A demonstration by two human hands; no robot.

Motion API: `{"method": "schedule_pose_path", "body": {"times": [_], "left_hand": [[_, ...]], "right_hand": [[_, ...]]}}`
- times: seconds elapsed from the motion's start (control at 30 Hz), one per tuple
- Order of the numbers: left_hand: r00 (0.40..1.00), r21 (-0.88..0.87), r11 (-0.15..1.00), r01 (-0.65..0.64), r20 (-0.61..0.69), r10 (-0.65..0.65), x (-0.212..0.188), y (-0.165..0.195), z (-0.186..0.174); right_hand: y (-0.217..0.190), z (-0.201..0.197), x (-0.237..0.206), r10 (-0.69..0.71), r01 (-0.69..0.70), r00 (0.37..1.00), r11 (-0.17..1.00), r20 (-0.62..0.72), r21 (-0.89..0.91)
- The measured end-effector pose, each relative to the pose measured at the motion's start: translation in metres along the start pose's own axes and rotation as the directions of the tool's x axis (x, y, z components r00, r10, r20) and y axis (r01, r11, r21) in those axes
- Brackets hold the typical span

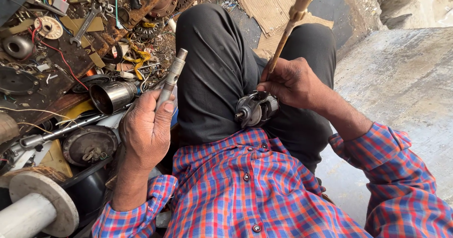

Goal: The person sits on the floor and uses a wrench to tighten a nut on a small electric motor. They then use a hammer and a metal punch to tap a component on the motor shaft. Finally, they use a screwdriver to adjust internal parts of the motor.

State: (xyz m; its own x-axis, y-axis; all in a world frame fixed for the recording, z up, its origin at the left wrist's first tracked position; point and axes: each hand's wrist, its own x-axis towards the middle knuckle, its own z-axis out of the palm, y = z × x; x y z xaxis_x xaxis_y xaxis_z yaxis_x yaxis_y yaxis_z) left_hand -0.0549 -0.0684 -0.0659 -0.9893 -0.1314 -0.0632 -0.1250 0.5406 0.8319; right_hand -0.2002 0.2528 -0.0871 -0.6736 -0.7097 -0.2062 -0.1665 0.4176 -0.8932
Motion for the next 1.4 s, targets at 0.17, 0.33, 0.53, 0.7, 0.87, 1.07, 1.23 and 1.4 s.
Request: {"method": "schedule_pose_path", "body": {"times": [0.17, 0.33, 0.53, 0.7, 0.87, 1.07, 1.23, 1.4], "left_hand": [[0.999, -0.052, 0.998, 0.039, 0.02, -0.038, -0.003, -0.01, 0.003], [0.998, -0.144, 0.988, 0.051, 0.055, -0.044, -0.003, -0.014, 0.01], [0.997, -0.143, 0.988, 0.054, 0.063, -0.045, -0.007, -0.019, 0.011], [0.997, -0.011, 0.999, -0.037, 0.068, 0.038, 0.007, -0.003, 0.01], [0.931, 0.18, 0.914, -0.364, 0.05, 0.361, 0.08, 0.096, -0.04], [0.618, 0.57, 0.644, -0.51, -0.277, 0.735, 0.11, 0.23, -0.126], [0.853, 0.422, 0.754, -0.503, 0.385, 0.354, 0.118, 0.196, -0.056], [0.979, 0.295, 0.934, -0.201, 0.029, 0.201, 0.074, 0.077, -0.065]], "right_hand": [[0.002, 0.0, -0.003, 0.061, -0.062, 0.998, 0.994, 0.018, 0.088], [-0.002, 0.002, 0.0, 0.019, -0.019, 1.0, 1.0, 0.008, 0.012], [0.004, 0.006, -0.003, -0.041, 0.042, 0.999, 0.994, 0.018, -0.097], [0.008, 0.008, -0.004, 0.013, -0.014, 1.0, 0.999, -0.011, -0.051], [0.003, 0.006, 0.0, -0.001, 0.001, 1.0, 1.0, -0.018, -0.026], [0.006, 0.003, -0.001, -0.023, 0.022, 0.999, 0.999, -0.035, -0.044], [-0.008, 0.011, -0.001, -0.253, 0.258, 0.966, 0.946, 0.05, -0.198], [-0.015, 0.019, 0.016, -0.101, 0.1, 0.994, 0.994, -0.048, -0.034]]}}
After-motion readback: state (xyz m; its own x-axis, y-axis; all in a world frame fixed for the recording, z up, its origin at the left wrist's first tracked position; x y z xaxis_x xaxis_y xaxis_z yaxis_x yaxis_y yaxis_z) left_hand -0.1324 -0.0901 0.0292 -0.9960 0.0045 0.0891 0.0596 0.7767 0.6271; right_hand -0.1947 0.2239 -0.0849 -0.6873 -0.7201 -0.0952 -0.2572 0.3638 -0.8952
